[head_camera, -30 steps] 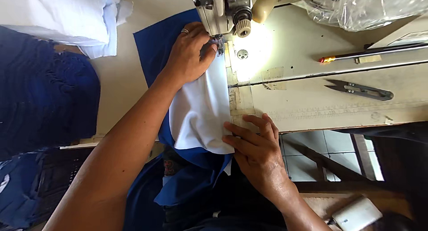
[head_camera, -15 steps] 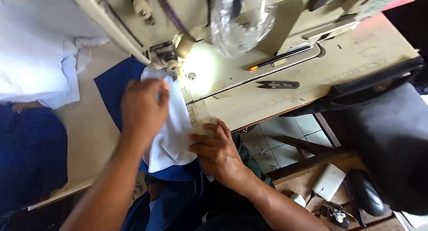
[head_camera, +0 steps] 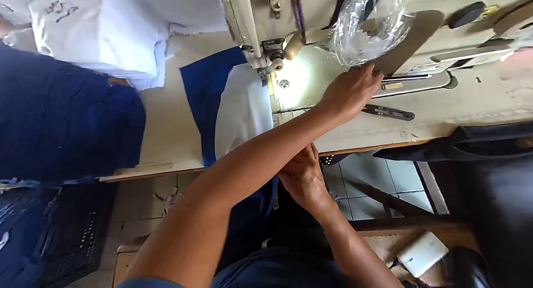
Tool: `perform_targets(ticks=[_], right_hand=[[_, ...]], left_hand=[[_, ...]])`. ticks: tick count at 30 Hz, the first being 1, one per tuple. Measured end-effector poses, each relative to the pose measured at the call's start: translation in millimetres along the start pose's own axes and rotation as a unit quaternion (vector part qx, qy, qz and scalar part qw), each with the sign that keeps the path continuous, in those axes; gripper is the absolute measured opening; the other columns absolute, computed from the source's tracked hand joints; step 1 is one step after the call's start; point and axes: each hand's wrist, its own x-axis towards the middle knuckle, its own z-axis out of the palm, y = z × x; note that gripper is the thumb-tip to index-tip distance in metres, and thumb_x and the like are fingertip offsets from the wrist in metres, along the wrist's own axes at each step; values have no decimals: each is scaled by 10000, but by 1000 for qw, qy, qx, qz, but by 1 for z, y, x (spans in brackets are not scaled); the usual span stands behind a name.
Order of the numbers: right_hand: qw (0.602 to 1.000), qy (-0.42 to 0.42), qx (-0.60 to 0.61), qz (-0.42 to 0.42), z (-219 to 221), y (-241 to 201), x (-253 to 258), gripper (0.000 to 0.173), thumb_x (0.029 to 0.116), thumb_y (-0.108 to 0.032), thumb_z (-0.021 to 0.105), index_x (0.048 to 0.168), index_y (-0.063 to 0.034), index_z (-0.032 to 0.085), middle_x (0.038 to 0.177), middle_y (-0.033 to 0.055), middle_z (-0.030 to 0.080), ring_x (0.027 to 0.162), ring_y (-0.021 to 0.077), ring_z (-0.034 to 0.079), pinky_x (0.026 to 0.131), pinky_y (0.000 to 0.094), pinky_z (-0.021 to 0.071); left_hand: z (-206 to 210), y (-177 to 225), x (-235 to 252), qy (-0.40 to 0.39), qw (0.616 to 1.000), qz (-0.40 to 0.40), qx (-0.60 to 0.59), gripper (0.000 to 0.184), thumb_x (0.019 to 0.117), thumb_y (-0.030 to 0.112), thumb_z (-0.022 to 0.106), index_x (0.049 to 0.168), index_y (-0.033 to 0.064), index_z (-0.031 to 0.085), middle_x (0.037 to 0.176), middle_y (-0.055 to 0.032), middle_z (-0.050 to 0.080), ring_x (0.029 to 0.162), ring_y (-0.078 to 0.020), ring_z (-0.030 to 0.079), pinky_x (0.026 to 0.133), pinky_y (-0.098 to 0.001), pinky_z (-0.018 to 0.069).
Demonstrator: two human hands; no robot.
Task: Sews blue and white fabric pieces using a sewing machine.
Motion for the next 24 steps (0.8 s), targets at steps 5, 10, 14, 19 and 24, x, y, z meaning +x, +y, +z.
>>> perform_targets(ticks=[5, 10, 14, 19, 24], right_hand=[[1000, -6, 8, -15, -1, 0, -1, 184, 927, -111, 661, 959, -184, 827, 1095, -26, 775, 1247, 270, 620, 1187, 588, 310], [1000, -9, 8, -28, -1, 2, 0, 206, 926, -98, 657, 988, -187, 832, 1223, -28, 750, 1318, 301, 580, 1204, 605, 272], [1000, -13, 5, -27, -2, 2, 0, 196, 920, -93, 667, 987, -178, 831, 1225, -24, 749, 1311, 300, 586, 1208, 601, 270], [1000, -14, 0, -27, -2, 1, 0, 200, 922, -91, 664, 992, -175, 831, 1225, -16, 749, 1305, 304, 590, 1202, 609, 271], [999, -18, 2, -28, -3, 1, 1, 204, 922, -87, 659, 996, -172, 830, 1240, -9, 744, 1313, 315, 584, 1202, 614, 269]], left_hand=[[-57, -33, -134, 81, 995, -22, -50, 475, 973, -62, 523, 1403, 105, 640, 1222, -201, 619, 1036, -290, 648, 880, -391, 567], [-105, -97, -250, 113, 984, -133, 33, 317, 1062, 157, 525, 1328, 78, 678, 1293, -158, 656, 1092, -242, 676, 917, -400, 575], [-99, -113, -286, 164, 976, -131, 54, 250, 1045, 239, 615, 1189, 94, 759, 1140, -120, 722, 1016, -228, 677, 895, -390, 543], [-94, -107, -288, 160, 979, -99, 83, 228, 1043, 212, 621, 1174, 98, 769, 1122, -132, 729, 1011, -286, 655, 885, -444, 491], [-96, -107, -290, 156, 979, -82, 101, 225, 1042, 210, 623, 1174, 101, 770, 1111, -135, 727, 997, -307, 646, 874, -457, 478]])
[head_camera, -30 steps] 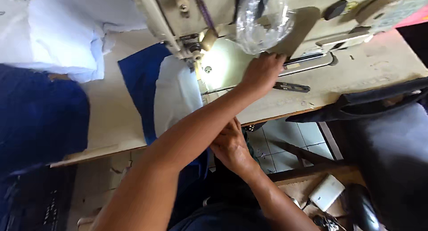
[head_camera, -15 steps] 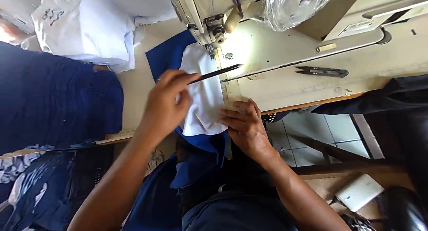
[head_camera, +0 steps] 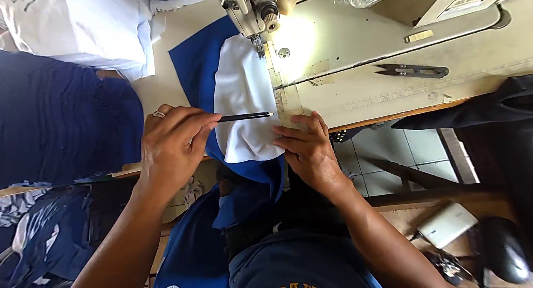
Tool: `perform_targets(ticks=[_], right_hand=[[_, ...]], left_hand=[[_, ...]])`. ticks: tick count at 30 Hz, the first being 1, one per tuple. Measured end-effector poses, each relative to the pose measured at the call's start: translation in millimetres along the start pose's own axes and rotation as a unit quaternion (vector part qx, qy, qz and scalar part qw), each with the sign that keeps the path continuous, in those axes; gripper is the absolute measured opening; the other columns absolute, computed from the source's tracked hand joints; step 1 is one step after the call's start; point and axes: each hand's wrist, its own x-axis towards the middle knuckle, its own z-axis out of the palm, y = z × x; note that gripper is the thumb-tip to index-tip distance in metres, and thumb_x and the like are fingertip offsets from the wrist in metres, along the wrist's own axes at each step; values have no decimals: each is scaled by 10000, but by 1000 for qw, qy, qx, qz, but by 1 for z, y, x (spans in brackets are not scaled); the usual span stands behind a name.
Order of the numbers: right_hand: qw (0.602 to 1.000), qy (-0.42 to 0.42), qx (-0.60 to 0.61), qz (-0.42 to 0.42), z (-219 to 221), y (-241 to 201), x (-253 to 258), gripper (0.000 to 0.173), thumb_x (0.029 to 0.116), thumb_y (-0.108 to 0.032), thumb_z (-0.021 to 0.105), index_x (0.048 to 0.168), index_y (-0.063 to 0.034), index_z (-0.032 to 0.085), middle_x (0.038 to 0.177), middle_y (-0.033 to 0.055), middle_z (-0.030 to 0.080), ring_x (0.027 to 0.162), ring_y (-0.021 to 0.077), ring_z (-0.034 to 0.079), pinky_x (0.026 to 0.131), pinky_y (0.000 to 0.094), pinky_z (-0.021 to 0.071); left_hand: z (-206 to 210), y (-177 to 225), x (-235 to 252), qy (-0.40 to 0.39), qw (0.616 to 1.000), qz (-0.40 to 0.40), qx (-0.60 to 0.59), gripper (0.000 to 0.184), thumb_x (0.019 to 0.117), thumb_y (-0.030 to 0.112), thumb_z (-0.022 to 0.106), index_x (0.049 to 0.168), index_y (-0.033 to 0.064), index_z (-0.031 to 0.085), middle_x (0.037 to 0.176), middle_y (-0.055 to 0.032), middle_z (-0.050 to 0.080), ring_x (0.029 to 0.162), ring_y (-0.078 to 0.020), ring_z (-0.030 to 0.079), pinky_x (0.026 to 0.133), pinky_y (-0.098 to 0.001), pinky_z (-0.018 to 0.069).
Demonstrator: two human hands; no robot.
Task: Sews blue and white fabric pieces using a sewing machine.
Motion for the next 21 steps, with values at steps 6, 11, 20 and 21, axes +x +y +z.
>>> perform_targets(ticks=[6, 11, 20, 21], right_hand=[[1000, -3, -1, 3, 0, 0, 0, 200, 929, -96, 660, 1003, -171, 829, 1240, -8, 743, 1312, 319, 583, 1204, 615, 268], [1000, 0, 2, 4, 0, 0, 0, 195, 926, -95, 665, 995, -170, 830, 1227, -5, 749, 1310, 320, 585, 1205, 614, 264], [1000, 2, 5, 3, -1, -1, 1, 187, 925, -98, 669, 997, -167, 828, 1225, -1, 749, 1303, 326, 589, 1200, 615, 274], [1000, 2, 7, 2, -1, -1, 1, 188, 925, -96, 669, 997, -164, 828, 1228, 0, 748, 1302, 328, 589, 1200, 618, 270]], left_hand=[[3, 0, 1, -4, 1000, 0, 10, 221, 1044, 205, 621, 1172, 108, 772, 1109, -135, 727, 988, -304, 646, 864, -456, 478], [7, 1, 4, -16, 1000, 5, 20, 231, 1053, 210, 602, 1176, 106, 769, 1113, -130, 727, 996, -311, 645, 864, -461, 473], [0, 5, 15, -47, 997, 28, 54, 243, 1068, 201, 567, 1188, 105, 756, 1106, -132, 722, 979, -319, 645, 834, -485, 453], [-1, 6, 18, -56, 996, 29, 60, 249, 1071, 200, 557, 1191, 102, 752, 1110, -136, 721, 983, -329, 647, 834, -497, 456]])
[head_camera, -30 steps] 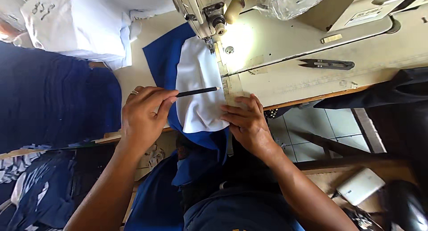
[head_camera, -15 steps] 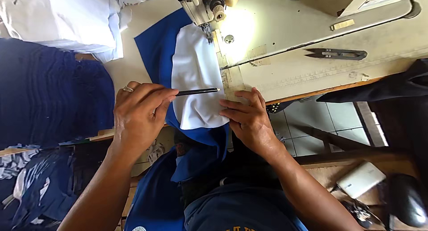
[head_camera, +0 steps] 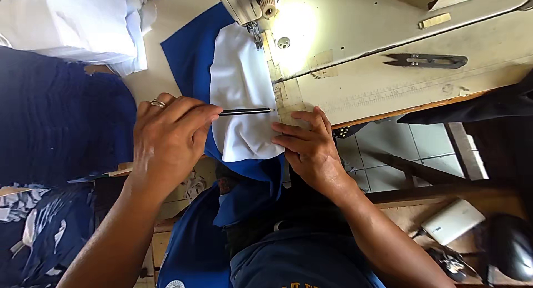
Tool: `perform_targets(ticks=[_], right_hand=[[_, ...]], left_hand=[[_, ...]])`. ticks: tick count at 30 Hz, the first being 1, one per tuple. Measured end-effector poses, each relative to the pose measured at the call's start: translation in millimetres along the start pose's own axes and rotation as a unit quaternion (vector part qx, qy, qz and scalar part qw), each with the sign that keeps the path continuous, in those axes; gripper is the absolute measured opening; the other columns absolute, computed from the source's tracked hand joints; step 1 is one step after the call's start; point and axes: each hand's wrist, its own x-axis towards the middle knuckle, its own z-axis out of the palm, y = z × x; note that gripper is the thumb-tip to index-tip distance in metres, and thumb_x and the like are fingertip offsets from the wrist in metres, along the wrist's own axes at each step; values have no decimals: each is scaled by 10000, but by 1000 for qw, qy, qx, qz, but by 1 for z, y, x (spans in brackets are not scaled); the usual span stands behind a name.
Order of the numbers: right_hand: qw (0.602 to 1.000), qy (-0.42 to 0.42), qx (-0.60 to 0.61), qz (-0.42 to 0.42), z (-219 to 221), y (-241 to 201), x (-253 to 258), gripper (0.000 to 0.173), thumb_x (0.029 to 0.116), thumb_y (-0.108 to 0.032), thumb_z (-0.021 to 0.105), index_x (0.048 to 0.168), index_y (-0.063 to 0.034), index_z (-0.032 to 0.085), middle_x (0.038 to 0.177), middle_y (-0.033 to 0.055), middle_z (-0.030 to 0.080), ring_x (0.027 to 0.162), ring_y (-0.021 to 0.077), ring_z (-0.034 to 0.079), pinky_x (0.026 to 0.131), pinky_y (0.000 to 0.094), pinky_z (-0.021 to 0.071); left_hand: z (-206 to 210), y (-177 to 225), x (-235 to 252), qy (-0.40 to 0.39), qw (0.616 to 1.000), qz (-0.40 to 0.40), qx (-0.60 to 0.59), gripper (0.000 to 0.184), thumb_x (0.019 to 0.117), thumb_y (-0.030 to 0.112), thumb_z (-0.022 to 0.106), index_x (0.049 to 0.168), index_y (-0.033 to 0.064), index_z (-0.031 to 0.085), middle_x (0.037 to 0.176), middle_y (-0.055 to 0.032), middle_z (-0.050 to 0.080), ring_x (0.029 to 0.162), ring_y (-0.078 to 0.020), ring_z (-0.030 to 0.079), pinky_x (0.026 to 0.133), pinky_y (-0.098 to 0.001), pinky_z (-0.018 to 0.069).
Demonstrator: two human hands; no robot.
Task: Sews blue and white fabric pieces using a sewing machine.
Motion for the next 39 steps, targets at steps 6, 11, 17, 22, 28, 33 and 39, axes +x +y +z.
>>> perform_targets(ticks=[6, 11, 17, 22, 28, 33, 39], right_hand=[[1000, 3, -1, 2, 1, 0, 0, 184, 927, -100, 670, 1000, -162, 827, 1234, -2, 745, 1307, 322, 584, 1206, 613, 261], [1000, 11, -1, 4, 2, 0, 0, 182, 922, -97, 674, 984, -168, 830, 1217, -4, 751, 1303, 319, 589, 1206, 609, 266], [1000, 18, 12, 16, 4, -1, -2, 165, 931, -117, 677, 966, -171, 829, 1210, -9, 752, 1316, 303, 578, 1210, 601, 269], [999, 21, 9, 32, 5, 0, -3, 200, 949, -109, 646, 970, -198, 824, 1157, -21, 768, 1306, 280, 592, 1204, 573, 310], [1000, 18, 6, 20, 3, 0, -1, 182, 924, -82, 654, 923, -172, 813, 1016, -30, 780, 1241, 250, 625, 1201, 538, 317], [1000, 17, 12, 19, 1, 2, -1, 143, 904, -94, 684, 868, -158, 806, 942, -20, 776, 1193, 249, 649, 1193, 536, 333], [999, 5, 16, 29, 4, 3, -2, 205, 955, -119, 645, 990, -210, 826, 1147, -39, 769, 1312, 267, 587, 1208, 561, 306]], left_hand=[[-6, 5, 12, -22, 999, 12, 36, 272, 1085, 223, 522, 1208, 105, 733, 1075, -135, 713, 971, -341, 648, 821, -503, 458], [2, 16, 18, 6, 1000, 9, 16, 265, 1081, 218, 537, 1189, 70, 729, 1043, -153, 711, 940, -340, 661, 795, -487, 483], [37, 40, 62, 23, 990, -25, -133, 299, 1076, 152, 526, 1313, 48, 677, 1172, -172, 647, 972, -222, 649, 833, -312, 545], [101, 97, 149, 33, 956, -8, -292, 248, 1035, 160, 591, 1186, -6, 695, 1069, -150, 695, 899, -181, 690, 810, -308, 586], [134, 158, 237, -16, 964, -2, -266, 238, 1029, 203, 571, 1108, 43, 730, 1040, -139, 733, 1018, -300, 699, 908, -509, 529], [133, 176, 255, -47, 969, 31, -241, 335, 1023, 304, 609, 1176, 18, 697, 1134, -179, 709, 1113, -344, 674, 943, -529, 525], [75, 91, 144, -58, 980, -58, -184, 325, 1066, 288, 536, 1145, 40, 731, 1123, -144, 731, 1116, -314, 684, 964, -519, 534]])
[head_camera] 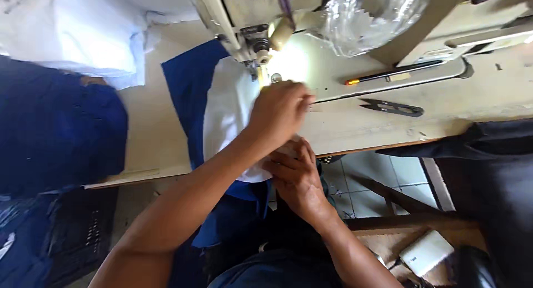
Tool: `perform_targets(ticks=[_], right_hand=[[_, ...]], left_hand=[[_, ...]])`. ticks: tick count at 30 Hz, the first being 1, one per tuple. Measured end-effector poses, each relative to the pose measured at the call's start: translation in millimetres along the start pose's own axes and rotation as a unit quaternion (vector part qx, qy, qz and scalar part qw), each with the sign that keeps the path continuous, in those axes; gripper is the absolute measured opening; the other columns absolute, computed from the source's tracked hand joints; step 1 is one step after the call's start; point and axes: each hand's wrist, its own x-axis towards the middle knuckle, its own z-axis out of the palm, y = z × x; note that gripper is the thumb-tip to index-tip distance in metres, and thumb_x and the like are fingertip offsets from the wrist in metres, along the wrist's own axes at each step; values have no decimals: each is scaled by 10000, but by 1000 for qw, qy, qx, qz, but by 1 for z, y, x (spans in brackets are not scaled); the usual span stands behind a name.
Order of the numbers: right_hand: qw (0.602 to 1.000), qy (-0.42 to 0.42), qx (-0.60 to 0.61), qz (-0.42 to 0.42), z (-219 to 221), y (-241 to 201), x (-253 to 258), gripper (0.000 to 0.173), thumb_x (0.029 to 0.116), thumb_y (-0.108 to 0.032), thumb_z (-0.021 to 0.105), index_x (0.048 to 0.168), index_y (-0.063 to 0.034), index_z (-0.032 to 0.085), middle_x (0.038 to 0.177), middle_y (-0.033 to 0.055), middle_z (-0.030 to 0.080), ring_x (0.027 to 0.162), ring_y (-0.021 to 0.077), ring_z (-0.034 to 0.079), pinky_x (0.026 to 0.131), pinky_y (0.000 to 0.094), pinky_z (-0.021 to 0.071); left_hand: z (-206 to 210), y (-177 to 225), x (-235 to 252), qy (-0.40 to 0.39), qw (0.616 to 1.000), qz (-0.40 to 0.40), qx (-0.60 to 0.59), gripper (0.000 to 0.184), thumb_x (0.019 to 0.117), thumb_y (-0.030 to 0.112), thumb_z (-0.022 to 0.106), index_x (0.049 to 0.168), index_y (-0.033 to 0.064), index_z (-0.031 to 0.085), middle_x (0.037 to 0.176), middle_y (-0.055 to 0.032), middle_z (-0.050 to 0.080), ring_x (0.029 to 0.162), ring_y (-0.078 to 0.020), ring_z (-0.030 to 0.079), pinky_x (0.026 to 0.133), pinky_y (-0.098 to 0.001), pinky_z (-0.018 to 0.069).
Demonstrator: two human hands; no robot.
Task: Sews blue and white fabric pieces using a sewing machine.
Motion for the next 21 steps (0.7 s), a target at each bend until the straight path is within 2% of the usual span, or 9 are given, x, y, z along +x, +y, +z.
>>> perform_targets(ticks=[1, 3, 4, 6, 8, 10, 15, 21], right_hand=[[1000, -4, -1, -2, 0, 1, 0, 215, 959, -119, 636, 1001, -211, 826, 1179, -40, 764, 1330, 277, 578, 1210, 577, 292], [1000, -6, -7, -9, 0, 2, -2, 224, 965, -118, 625, 1006, -213, 825, 1196, -46, 759, 1339, 281, 571, 1215, 590, 278], [1000, -6, -8, -12, 1, 2, -2, 229, 968, -114, 620, 1005, -210, 825, 1198, -46, 759, 1340, 284, 570, 1212, 595, 276], [1000, -12, -11, -8, 1, 0, -2, 232, 965, -113, 620, 1008, -208, 827, 1210, -49, 755, 1353, 285, 558, 1219, 597, 260], [1000, -17, -15, -5, -1, -1, -1, 228, 960, -113, 628, 1006, -206, 830, 1224, -53, 749, 1370, 282, 543, 1230, 596, 242], [1000, -16, -19, -8, -2, -1, 0, 222, 950, -108, 638, 998, -201, 834, 1221, -50, 751, 1362, 286, 549, 1227, 589, 243], [999, -8, -28, -19, -2, -3, 1, 220, 936, -90, 642, 986, -188, 833, 1213, -24, 754, 1337, 303, 566, 1213, 597, 257], [996, -16, -71, -43, -2, -5, -1, 214, 945, -111, 643, 1015, -203, 824, 1269, 5, 731, 1338, 346, 564, 1200, 645, 266]], left_hand=[[-11, -25, -21, 33, 999, -34, 21, 306, 1061, 246, 543, 1151, 20, 729, 1154, -173, 725, 1147, -341, 673, 1001, -527, 518], [-22, -75, -47, 98, 989, -103, 35, 341, 1055, 260, 551, 1191, -8, 711, 1210, -224, 691, 1192, -388, 632, 1040, -543, 482], [-22, -95, -53, 120, 984, -126, 29, 377, 1051, 309, 561, 1205, -5, 703, 1207, -222, 683, 1173, -376, 635, 1026, -527, 495], [-13, -120, -58, 145, 980, -138, 10, 432, 1017, 395, 613, 1155, -2, 714, 1168, -220, 686, 1134, -370, 638, 981, -530, 506], [-4, -128, -59, 153, 980, -125, 0, 449, 987, 445, 646, 1071, 10, 717, 1154, -217, 663, 1136, -387, 603, 954, -558, 472], [-1, -132, -61, 153, 983, -105, 2, 442, 999, 443, 634, 1010, 8, 715, 1156, -220, 661, 1162, -393, 592, 984, -575, 449], [-3, -132, -58, 127, 986, -98, 33, 451, 1047, 420, 558, 1021, -8, 696, 1158, -217, 654, 1159, -401, 589, 972, -591, 424], [-3, -132, -59, 140, 985, -93, 29, 445, 1052, 400, 559, 1031, -23, 695, 1112, -233, 663, 1129, -411, 603, 949, -586, 448]])
